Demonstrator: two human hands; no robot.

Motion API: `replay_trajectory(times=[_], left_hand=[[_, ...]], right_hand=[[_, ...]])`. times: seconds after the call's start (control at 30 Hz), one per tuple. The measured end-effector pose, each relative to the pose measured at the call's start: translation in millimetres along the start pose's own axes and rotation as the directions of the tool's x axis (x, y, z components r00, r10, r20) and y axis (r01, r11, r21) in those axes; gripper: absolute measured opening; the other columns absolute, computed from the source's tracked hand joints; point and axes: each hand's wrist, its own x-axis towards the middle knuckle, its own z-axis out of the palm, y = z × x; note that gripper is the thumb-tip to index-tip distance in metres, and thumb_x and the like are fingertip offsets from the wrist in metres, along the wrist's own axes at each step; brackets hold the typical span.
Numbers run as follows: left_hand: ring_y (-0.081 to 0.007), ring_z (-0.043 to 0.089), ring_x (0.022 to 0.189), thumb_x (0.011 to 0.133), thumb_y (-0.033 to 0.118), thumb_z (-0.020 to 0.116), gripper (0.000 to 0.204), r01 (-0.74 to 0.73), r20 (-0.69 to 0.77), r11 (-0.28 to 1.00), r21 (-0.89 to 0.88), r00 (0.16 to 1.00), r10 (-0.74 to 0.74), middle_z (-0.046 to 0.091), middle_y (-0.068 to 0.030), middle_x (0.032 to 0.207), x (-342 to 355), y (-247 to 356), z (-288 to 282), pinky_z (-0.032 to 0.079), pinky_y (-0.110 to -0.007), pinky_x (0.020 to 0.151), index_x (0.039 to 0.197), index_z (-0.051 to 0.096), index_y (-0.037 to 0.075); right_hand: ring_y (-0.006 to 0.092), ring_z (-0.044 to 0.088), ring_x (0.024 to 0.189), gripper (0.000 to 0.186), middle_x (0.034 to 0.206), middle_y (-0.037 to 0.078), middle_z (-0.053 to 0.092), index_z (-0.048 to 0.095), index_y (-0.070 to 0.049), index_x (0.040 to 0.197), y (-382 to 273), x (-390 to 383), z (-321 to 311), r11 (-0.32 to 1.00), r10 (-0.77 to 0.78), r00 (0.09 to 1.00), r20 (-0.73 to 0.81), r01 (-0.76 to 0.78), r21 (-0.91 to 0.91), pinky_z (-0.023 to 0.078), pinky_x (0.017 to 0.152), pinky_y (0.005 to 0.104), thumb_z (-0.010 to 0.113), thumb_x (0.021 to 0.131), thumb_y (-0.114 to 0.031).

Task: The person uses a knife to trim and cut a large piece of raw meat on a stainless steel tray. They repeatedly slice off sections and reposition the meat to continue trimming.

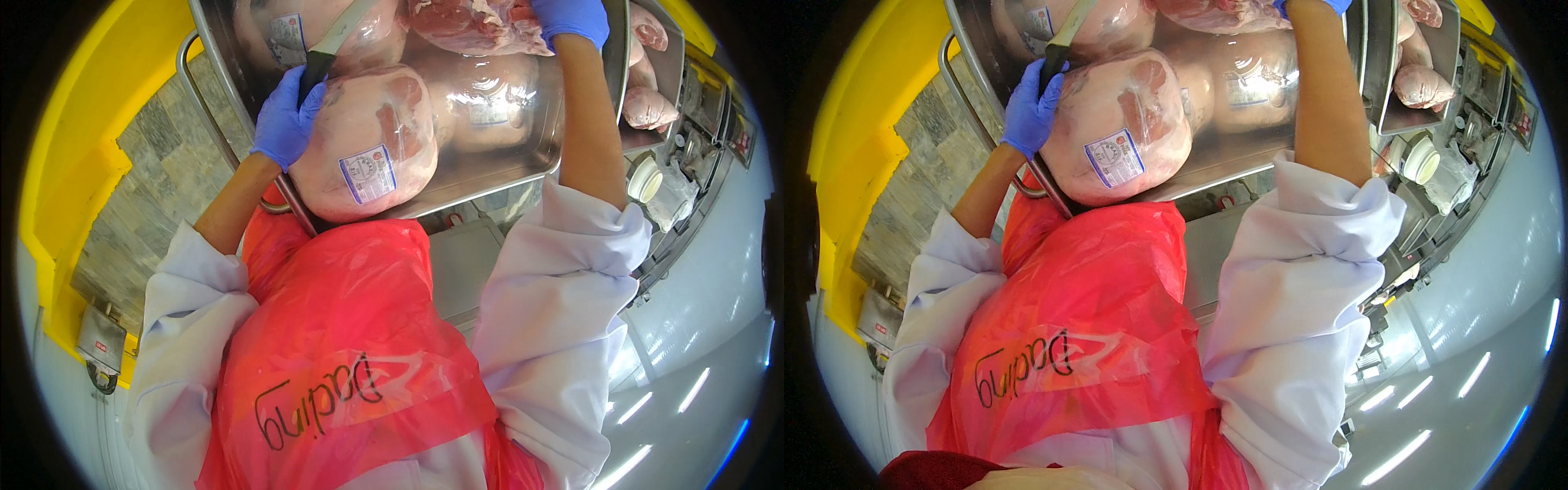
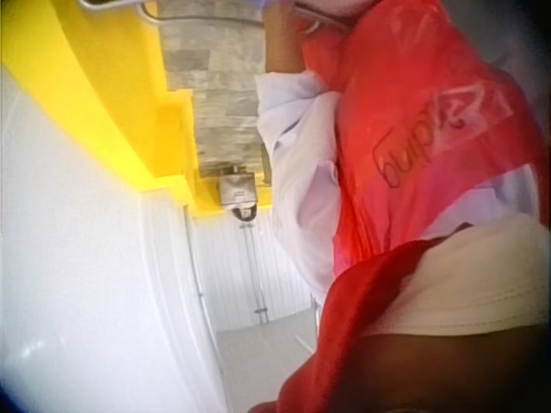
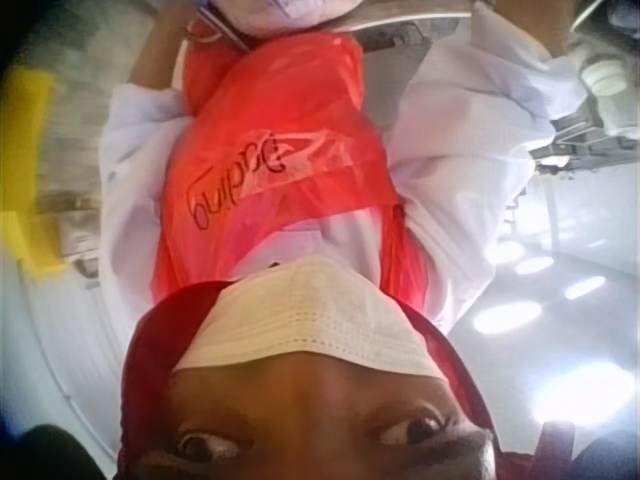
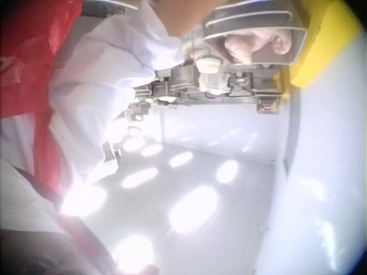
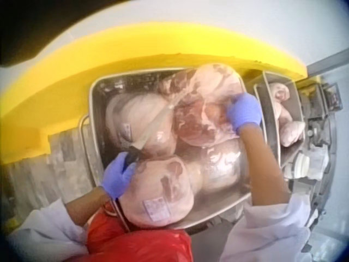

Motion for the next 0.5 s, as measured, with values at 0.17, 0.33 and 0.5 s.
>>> replay_trajectory(times=[0.17,0.33,0.5], left_hand=[[-0.0468,0.066,0.102,0.102,0.038,0.061,0.044,-0.043,0.056,0.998,0.035,0.998,0.041,0.07,-0.0243,0.113,5.6,-2.4,-2.4,0.054,-0.051,0.086,0.132,0.057,0.006],[-0.0446,0.067,0.102,0.101,0.045,0.06,0.048,-0.095,0.117,0.958,0.272,0.991,0.065,0.07,-0.0207,0.116,21.4,22.8,-17.3,0.054,-0.052,0.086,0.134,0.057,0.01],[-0.0403,0.069,0.093,0.097,0.036,0.064,0.051,-0.314,0.116,0.817,0.484,0.948,0.296,0.07,-0.0205,0.108,52.4,83.8,-55.1,0.057,-0.047,0.082,0.141,0.058,0.011]], right_hand=[[0.043,0.07,0.08,0.029,0.084,0.023,0.071,0.076,-0.007,0.077,11.5,13.4,2.5,0.977,-0.204,0.979,-0.01,0.203,-0.066,0.058,0.076,0.0497,0.065,0.082,-0.032],[0.025,0.067,0.059,0.022,0.069,0.016,0.07,0.074,-0.001,0.078,21.3,13.9,-2.4,0.939,-0.235,0.971,0.051,0.213,0.27,0.054,0.061,0.0392,0.071,0.078,-0.023],[0.0079,0.058,0.057,0.012,0.066,0.002,0.068,0.074,0.001,0.078,45.0,8.8,23.3,0.721,-0.056,0.997,0.061,-0.002,0.693,0.048,0.054,0.0256,0.072,0.082,-0.01]])
